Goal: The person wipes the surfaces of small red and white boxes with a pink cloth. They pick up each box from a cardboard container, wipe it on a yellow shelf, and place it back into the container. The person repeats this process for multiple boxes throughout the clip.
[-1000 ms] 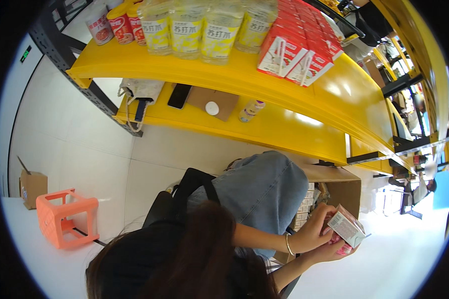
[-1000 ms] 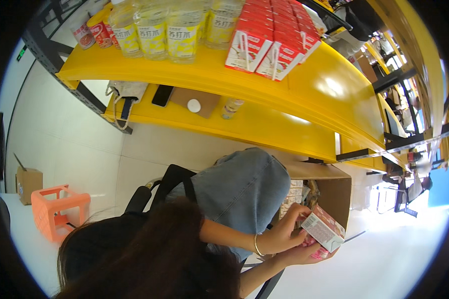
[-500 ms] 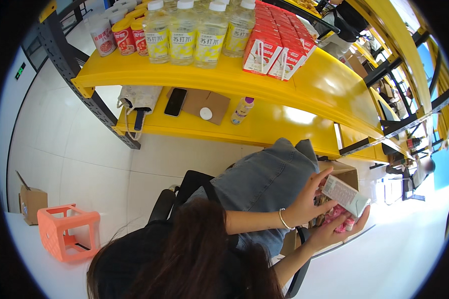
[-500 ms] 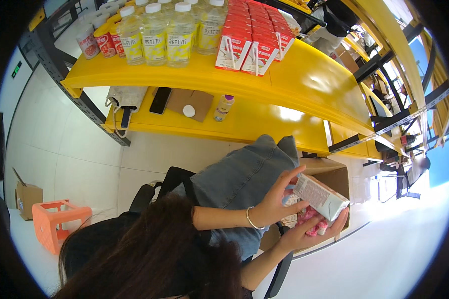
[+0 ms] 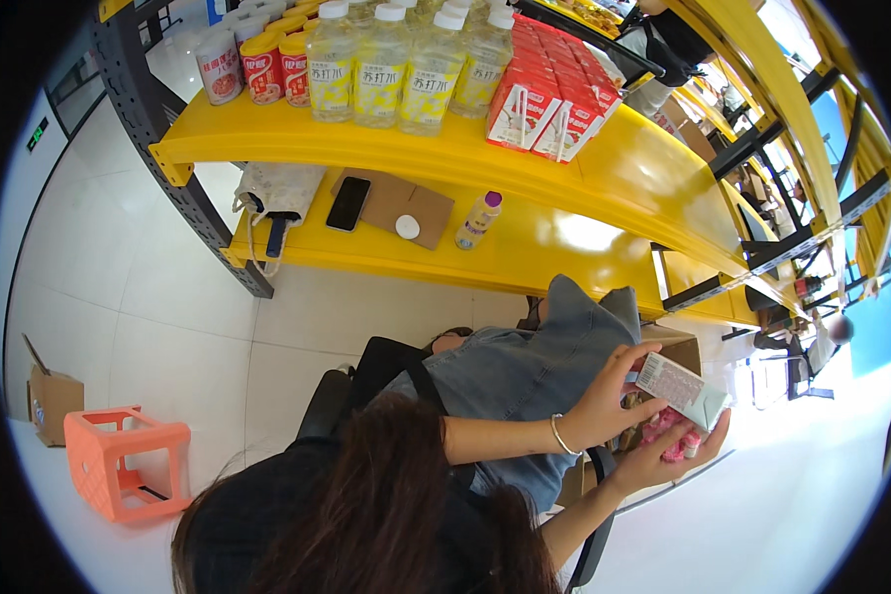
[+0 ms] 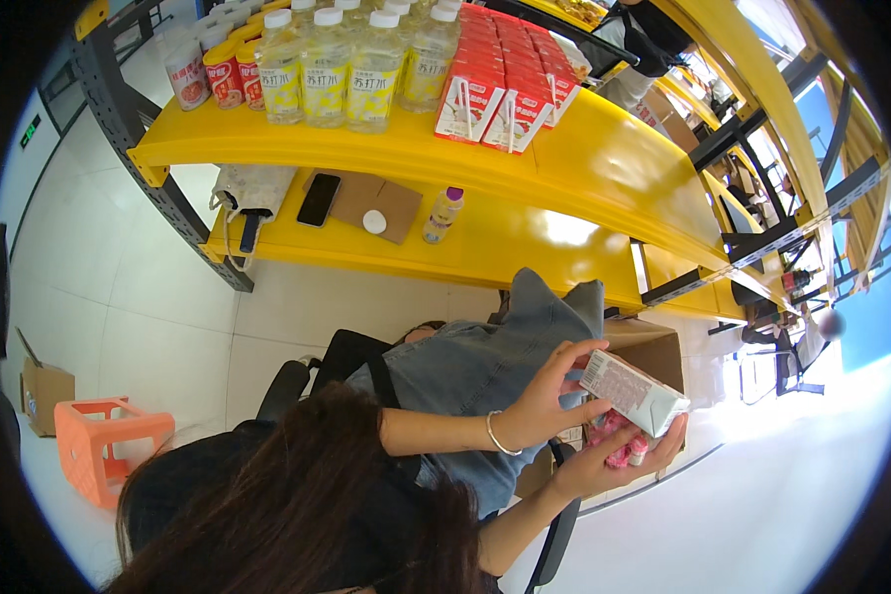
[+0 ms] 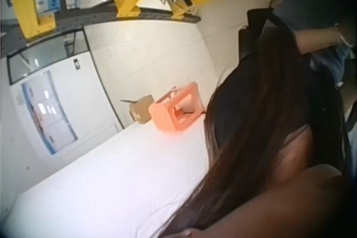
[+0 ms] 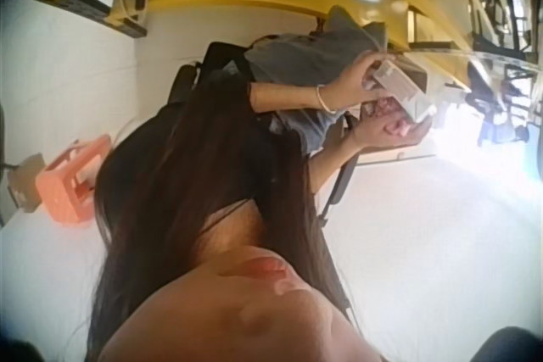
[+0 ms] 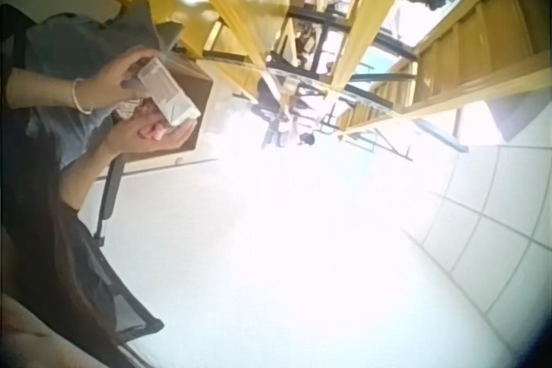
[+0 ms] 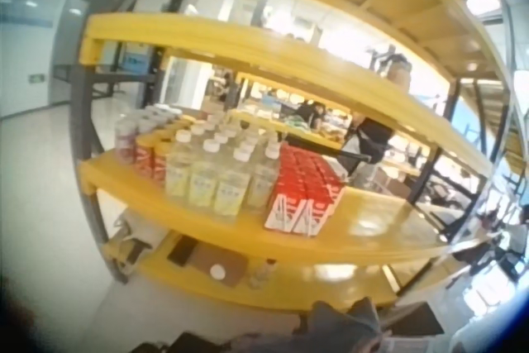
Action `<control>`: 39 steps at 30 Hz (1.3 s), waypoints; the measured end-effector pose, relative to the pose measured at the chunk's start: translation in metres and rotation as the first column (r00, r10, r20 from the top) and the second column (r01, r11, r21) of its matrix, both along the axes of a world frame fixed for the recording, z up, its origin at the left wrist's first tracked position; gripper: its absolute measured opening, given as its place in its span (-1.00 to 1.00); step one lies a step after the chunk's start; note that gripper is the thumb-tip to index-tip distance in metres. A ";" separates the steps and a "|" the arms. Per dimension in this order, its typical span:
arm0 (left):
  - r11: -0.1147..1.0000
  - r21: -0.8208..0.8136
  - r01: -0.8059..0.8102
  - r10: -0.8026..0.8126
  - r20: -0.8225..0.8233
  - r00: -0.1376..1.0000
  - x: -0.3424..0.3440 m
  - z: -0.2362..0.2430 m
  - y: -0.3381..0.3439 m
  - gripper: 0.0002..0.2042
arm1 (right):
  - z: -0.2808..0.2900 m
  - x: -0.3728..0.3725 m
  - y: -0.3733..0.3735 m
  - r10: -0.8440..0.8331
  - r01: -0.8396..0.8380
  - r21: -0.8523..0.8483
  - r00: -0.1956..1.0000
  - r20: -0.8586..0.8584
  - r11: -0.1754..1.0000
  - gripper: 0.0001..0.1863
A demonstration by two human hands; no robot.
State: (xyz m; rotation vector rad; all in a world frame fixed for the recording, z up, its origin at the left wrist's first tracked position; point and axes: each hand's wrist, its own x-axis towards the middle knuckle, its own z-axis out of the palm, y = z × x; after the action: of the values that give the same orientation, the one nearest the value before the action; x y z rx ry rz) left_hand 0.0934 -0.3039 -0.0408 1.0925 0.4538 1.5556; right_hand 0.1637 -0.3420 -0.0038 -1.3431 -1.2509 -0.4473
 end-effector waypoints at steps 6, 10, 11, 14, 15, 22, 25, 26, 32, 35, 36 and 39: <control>1.000 -0.014 0.004 -0.005 -0.015 1.000 -0.008 -0.008 0.003 -0.36 | -0.008 -0.001 0.003 -0.010 0.010 -0.002 0.998 0.058 1.000 -0.53; 0.996 -0.039 0.085 -0.085 -0.006 0.996 -0.024 -0.011 0.005 -0.38 | -0.003 -0.004 0.001 -0.035 0.036 -0.002 0.990 0.136 0.999 -0.55; 0.993 -0.025 0.111 -0.111 0.004 0.994 -0.028 -0.012 0.009 -0.39 | 0.002 -0.005 0.001 -0.015 0.016 -0.002 0.987 0.161 1.000 -0.55; 0.998 0.029 0.052 -0.046 -0.171 0.984 -0.046 -0.011 0.021 -0.42 | 0.013 -0.015 0.001 0.025 -0.019 -0.032 0.978 0.207 0.999 -0.59; 0.998 0.035 0.055 -0.046 -0.225 0.973 -0.053 -0.011 0.023 -0.43 | 0.015 -0.018 0.002 0.038 -0.029 -0.044 0.978 0.205 0.999 -0.59; 0.930 0.353 -0.108 0.286 -0.504 0.815 -0.072 0.021 0.061 -0.45 | 0.036 -0.024 0.031 0.120 -0.116 -0.031 0.965 0.233 0.993 -0.53; 0.886 0.436 -0.158 0.421 -0.615 0.666 -0.070 0.034 0.093 -0.48 | 0.053 -0.024 0.060 0.151 -0.144 -0.045 0.953 0.262 0.989 -0.46; 0.888 0.440 -0.137 0.422 -0.657 0.625 -0.072 0.036 0.107 -0.49 | 0.058 -0.022 0.073 0.174 -0.164 -0.060 0.950 0.258 0.985 -0.45; 0.832 0.528 -0.170 0.539 -0.698 0.471 -0.084 0.049 0.198 -0.46 | 0.062 -0.020 0.172 0.255 -0.215 -0.163 0.922 0.293 0.963 -0.40; 0.825 0.528 -0.203 0.561 -0.721 0.406 -0.089 0.056 0.227 -0.42 | 0.064 -0.026 0.213 0.324 -0.263 -0.245 0.910 0.258 0.933 -0.39; 0.840 0.507 -0.193 0.539 -0.740 0.403 -0.090 0.054 0.239 -0.41 | 0.062 -0.026 0.225 0.327 -0.264 -0.251 0.909 0.258 0.931 -0.40; 0.870 0.461 -0.176 0.489 -0.758 0.431 -0.088 0.050 0.267 -0.42 | 0.060 -0.024 0.248 0.355 -0.277 -0.301 0.902 0.247 0.912 -0.42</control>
State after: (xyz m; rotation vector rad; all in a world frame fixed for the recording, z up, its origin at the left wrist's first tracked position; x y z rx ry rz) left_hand 0.0054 -0.0374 0.0092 2.1689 1.2108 1.3160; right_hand 0.1401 -0.0942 0.0564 -1.2816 -1.8001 -0.2625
